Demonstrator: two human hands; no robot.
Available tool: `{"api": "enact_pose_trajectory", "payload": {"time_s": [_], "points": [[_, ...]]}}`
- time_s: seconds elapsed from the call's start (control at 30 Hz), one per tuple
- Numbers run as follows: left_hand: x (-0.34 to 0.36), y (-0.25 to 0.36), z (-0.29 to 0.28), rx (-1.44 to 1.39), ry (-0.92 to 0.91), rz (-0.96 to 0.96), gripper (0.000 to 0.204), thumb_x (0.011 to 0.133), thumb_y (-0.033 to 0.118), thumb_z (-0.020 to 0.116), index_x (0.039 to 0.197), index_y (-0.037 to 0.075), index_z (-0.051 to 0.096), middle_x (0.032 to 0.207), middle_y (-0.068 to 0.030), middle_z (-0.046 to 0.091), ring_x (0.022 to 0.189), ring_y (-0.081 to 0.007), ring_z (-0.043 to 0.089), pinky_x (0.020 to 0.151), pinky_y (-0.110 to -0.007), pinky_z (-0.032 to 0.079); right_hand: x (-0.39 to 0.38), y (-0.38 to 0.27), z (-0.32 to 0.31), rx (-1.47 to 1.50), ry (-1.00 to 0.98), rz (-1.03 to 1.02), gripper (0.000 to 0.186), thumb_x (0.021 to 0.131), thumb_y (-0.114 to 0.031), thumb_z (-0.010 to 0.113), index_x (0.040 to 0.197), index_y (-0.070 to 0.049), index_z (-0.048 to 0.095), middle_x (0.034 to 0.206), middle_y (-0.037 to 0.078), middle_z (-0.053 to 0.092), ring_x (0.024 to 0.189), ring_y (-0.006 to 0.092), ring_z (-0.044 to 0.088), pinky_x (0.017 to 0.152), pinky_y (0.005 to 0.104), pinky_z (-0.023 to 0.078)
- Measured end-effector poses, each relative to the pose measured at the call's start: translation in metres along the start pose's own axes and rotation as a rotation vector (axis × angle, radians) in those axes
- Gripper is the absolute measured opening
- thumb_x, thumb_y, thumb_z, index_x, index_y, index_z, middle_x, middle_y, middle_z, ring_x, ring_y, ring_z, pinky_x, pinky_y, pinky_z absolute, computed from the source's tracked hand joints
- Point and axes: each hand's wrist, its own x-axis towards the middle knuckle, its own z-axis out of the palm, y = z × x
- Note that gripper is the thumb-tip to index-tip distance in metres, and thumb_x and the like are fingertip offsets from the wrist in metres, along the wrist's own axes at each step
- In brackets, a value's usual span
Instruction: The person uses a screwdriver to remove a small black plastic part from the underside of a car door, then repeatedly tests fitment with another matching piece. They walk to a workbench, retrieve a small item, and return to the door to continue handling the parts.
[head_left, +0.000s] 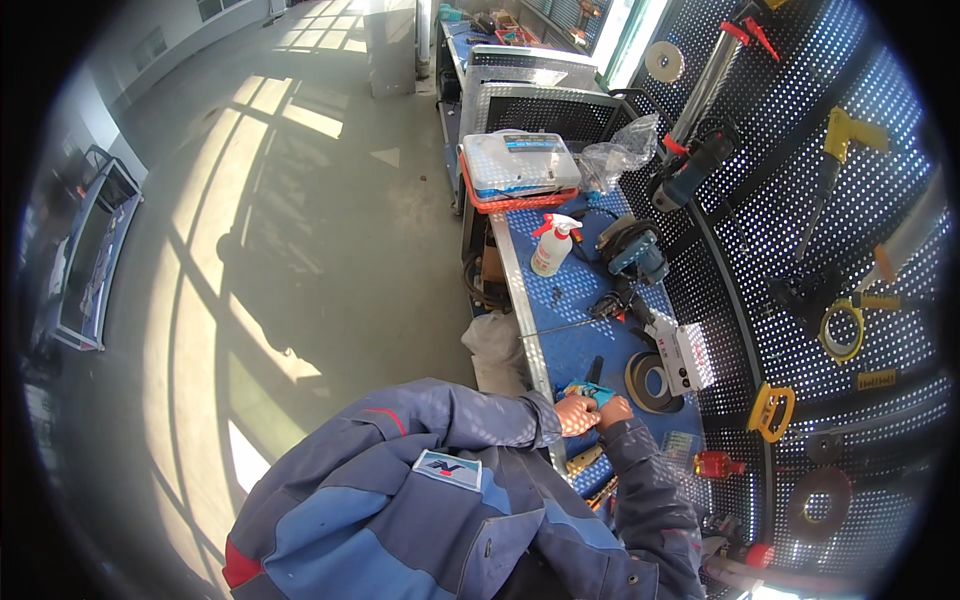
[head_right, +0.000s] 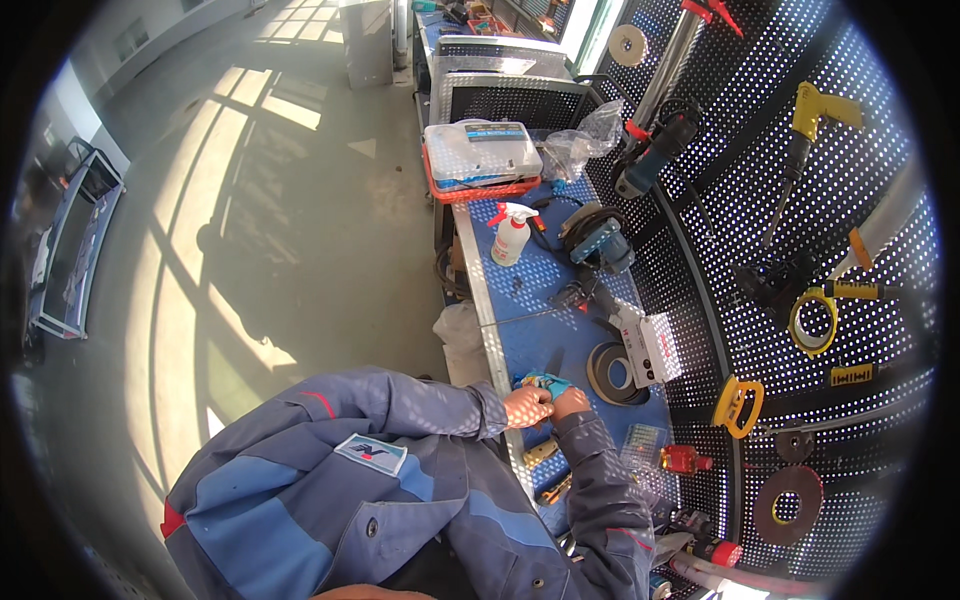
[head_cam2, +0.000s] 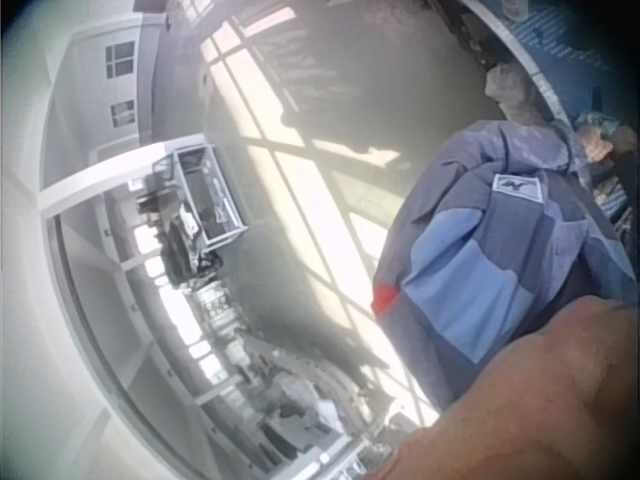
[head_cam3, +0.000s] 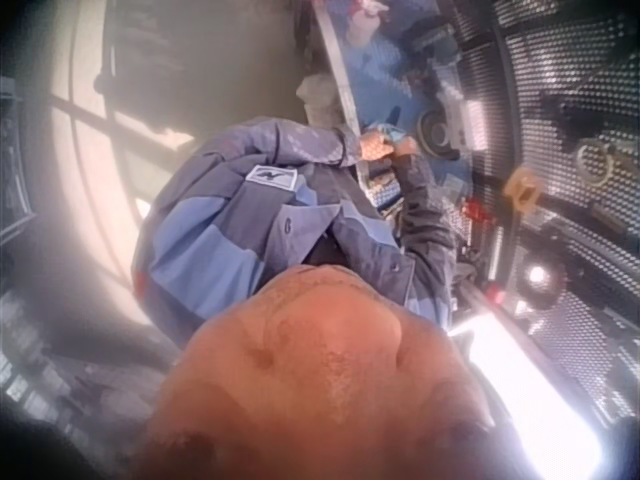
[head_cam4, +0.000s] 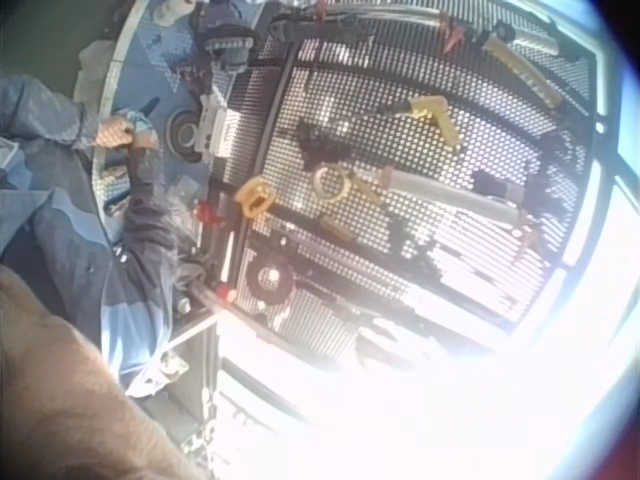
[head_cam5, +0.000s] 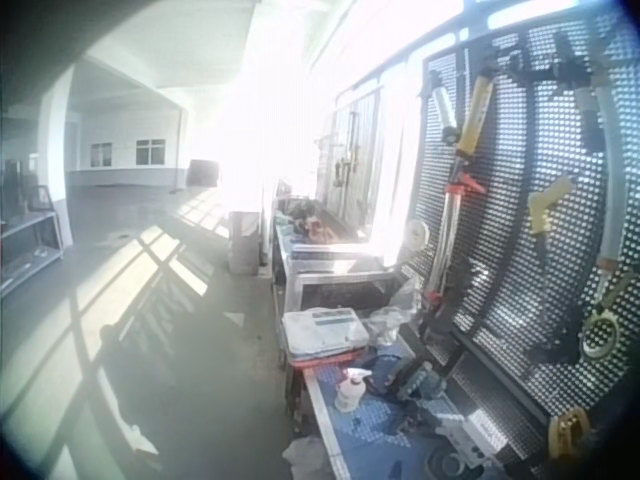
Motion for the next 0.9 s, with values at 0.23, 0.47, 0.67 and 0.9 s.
{"api": "enact_pose_trajectory", "payload": {"time_s": [0.23, 0.47, 0.67, 0.9], "points": [[-0.004, 0.020, 0.006, 0.312, 0.076, -0.098, 0.024, 0.096, 0.018, 0.064, 0.079, 0.004, 0.056, 0.068, -0.0026, 0.056, 0.061, -0.0129, 0.057, 0.055, -0.034, 0.046, 0.009, 0.024, 0.019, -0.053, -0.114, -0.035, 0.022, 0.082, -0.025, 0.067, 0.100, -0.013, 0.073, 0.098, 0.017, 0.073, 0.094, 0.0396, 0.069, 0.079, 0.0504, 0.055], [0.006, 0.014, 0.001, 0.346, 0.042, -0.041, 0.024, 0.094, 0.019, 0.064, 0.078, 0.004, 0.057, 0.067, -0.0032, 0.056, 0.061, -0.0134, 0.053, 0.056, -0.035, 0.042, 0.011, 0.040, 0.025, -0.024, -0.082, -0.014, 0.023, 0.083, -0.025, 0.066, 0.101, -0.013, 0.073, 0.100, 0.016, 0.073, 0.095, 0.0391, 0.069, 0.080, 0.0501, 0.055], [0.016, 0.000, -0.007, 0.267, 0.003, -0.060, 0.021, 0.092, 0.018, 0.064, 0.078, 0.004, 0.058, 0.064, -0.0037, 0.056, 0.063, -0.0139, 0.053, 0.056, -0.036, 0.041, 0.012, 0.054, 0.034, -0.059, -0.140, -0.010, 0.024, 0.085, -0.026, 0.064, 0.103, -0.012, 0.071, 0.098, 0.019, 0.073, 0.093, 0.0406, 0.069, 0.079, 0.0508, 0.054], [0.025, -0.007, -0.012, 0.273, -0.069, -0.057, 0.022, 0.092, 0.019, 0.065, 0.077, 0.006, 0.059, 0.063, -0.0014, 0.054, 0.059, -0.0135, 0.052, 0.053, -0.036, 0.038, 0.006, 0.052, 0.033, 0.054, -0.040, -0.057, 0.022, 0.084, -0.024, 0.064, 0.099, -0.009, 0.071, 0.096, 0.020, 0.072, 0.091, 0.0425, 0.068, 0.077, 0.0518, 0.053]]}}
